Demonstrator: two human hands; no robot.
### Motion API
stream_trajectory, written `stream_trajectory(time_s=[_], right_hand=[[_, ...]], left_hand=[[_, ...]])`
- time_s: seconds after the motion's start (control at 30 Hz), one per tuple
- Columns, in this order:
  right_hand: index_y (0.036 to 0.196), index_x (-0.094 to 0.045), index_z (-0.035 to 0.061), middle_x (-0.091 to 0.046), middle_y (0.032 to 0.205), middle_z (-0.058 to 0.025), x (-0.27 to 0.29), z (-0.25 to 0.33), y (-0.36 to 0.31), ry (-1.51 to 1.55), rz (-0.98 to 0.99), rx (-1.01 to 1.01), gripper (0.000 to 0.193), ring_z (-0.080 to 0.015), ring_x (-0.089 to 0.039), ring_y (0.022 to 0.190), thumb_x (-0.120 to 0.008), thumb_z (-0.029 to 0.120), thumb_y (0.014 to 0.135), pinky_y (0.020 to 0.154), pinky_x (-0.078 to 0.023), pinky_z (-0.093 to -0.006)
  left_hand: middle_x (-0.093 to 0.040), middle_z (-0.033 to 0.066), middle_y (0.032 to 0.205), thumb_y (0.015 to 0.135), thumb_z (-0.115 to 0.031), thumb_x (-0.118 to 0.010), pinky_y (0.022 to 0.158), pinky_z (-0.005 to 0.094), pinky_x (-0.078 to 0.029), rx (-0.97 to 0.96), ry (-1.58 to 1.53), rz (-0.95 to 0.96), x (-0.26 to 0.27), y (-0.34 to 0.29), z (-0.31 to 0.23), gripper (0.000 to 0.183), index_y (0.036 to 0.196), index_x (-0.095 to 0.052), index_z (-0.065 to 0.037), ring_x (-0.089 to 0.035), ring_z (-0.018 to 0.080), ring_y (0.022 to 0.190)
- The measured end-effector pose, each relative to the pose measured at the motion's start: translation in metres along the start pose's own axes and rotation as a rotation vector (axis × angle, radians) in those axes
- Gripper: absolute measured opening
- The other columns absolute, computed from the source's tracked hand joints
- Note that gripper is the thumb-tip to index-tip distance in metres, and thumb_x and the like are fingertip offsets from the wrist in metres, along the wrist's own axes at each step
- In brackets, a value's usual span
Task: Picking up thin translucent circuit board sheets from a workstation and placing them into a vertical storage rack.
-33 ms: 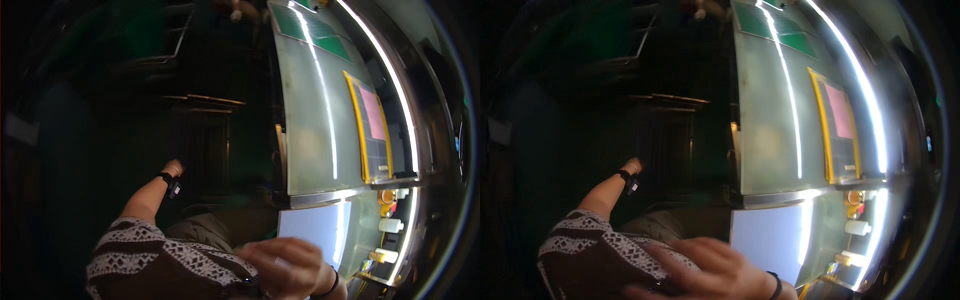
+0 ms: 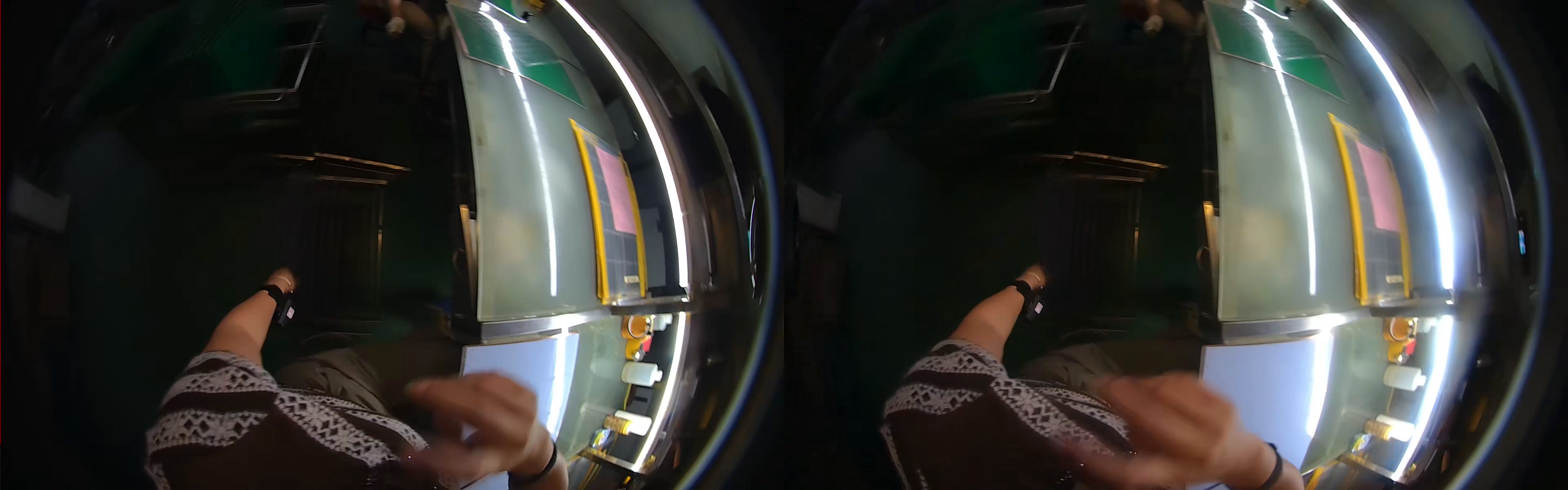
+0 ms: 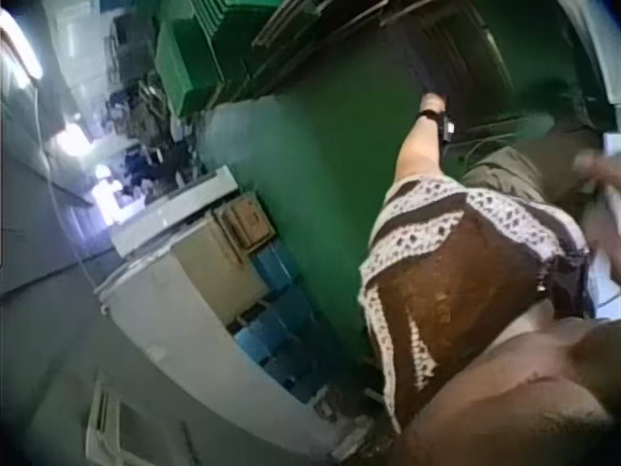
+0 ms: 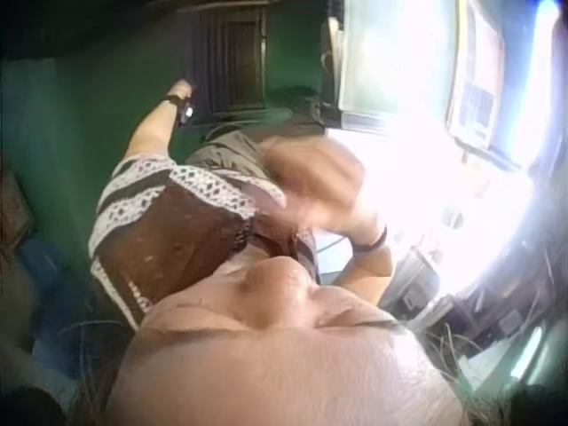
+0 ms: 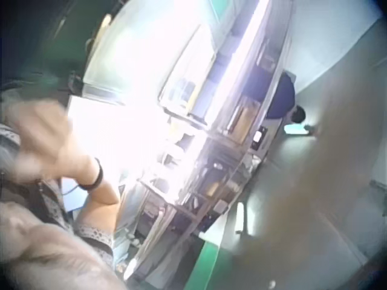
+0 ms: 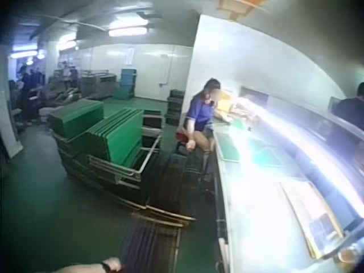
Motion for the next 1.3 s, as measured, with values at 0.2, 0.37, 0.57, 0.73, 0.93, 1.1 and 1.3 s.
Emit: stream_trajectory(time_s=[0.2,0.37,0.57,0.73,0.93,1.1,1.3], right_hand=[[0.083,-0.047,0.0057,-0.053,0.085,-0.0107,-0.056,-0.201,-0.105,-0.414,0.290,-0.895,0.028,-0.0308,-0.053,0.084,-0.067,0.021,0.071,0.064,-0.043,-0.0418],[0.075,-0.046,0.0021,-0.054,0.076,-0.0152,-0.072,-0.261,-0.167,-0.374,0.268,-1.116,0.038,-0.0348,-0.053,0.074,-0.075,0.024,0.063,0.063,-0.042,-0.0418],[0.070,-0.046,0.0005,-0.054,0.073,-0.0170,-0.075,-0.267,-0.155,-0.271,0.357,-1.226,0.038,-0.0354,-0.053,0.071,-0.077,0.020,0.062,0.061,-0.041,-0.0414],[0.063,-0.041,0.0004,-0.048,0.061,-0.0151,-0.072,-0.268,-0.158,-0.271,0.248,-1.198,0.040,-0.0320,-0.047,0.059,-0.078,0.015,0.057,0.055,-0.038,-0.0386],[0.066,-0.043,0.0013,-0.050,0.068,-0.0151,-0.076,-0.269,-0.156,-0.265,0.314,-1.211,0.037,-0.0339,-0.049,0.067,-0.076,0.015,0.059,0.059,-0.039,-0.0404],[0.066,-0.042,0.0013,-0.049,0.066,-0.0147,-0.073,-0.268,-0.159,-0.252,0.296,-1.249,0.038,-0.0341,-0.048,0.066,-0.076,0.015,0.059,0.059,-0.038,-0.0404],[0.064,-0.040,0.0012,-0.047,0.065,-0.0148,-0.071,-0.267,-0.155,-0.236,0.266,-1.216,0.038,-0.0343,-0.047,0.063,-0.076,0.013,0.059,0.057,-0.037,-0.0398]], left_hand=[[-0.059,0.0116,0.110,0.079,-0.022,-0.055,0.085,0.0384,-0.047,-0.002,0.249,0.182,-0.090,0.002,0.047,0.029,0.103,-0.063,-0.008,-0.058,0.0284,0.099],[-0.058,0.0158,0.110,0.079,-0.018,-0.049,0.084,0.0397,-0.047,-0.432,0.281,0.098,-0.061,-0.039,-0.079,0.029,0.102,-0.062,-0.005,-0.057,0.0323,0.098],[-0.055,0.0145,0.115,0.081,-0.016,-0.048,0.091,0.0365,-0.043,-0.222,-0.310,-0.066,-0.047,-0.037,-0.094,0.041,0.122,-0.049,-0.011,-0.053,0.0304,0.106],[-0.047,0.0158,0.125,0.083,-0.019,-0.051,0.090,0.0419,-0.043,-0.093,0.128,0.164,-0.072,-0.056,-0.109,0.074,0.140,-0.005,-0.030,-0.054,0.0289,0.106],[-0.050,0.0203,0.117,0.079,-0.023,-0.057,0.082,0.0414,-0.044,-0.178,0.272,0.050,-0.088,-0.044,-0.101,0.085,0.140,0.002,-0.029,-0.056,0.0327,0.100],[-0.051,0.0196,0.114,0.081,-0.022,-0.055,0.079,0.0401,-0.045,-0.216,0.381,0.047,-0.084,-0.040,-0.107,0.083,0.141,0.002,-0.029,-0.058,0.0309,0.095],[-0.050,0.0167,0.116,0.085,-0.020,-0.051,0.076,0.0407,-0.044,-0.232,0.472,0.046,-0.079,-0.044,-0.111,0.077,0.140,0.002,-0.033,-0.058,0.0280,0.096]])
Point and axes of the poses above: each hand's wrist, its own y-axis towards the middle knuckle, its own x-axis out of the back of the hand, z = x × y, the point moved 9 cm from there along y, towards the middle knuckle
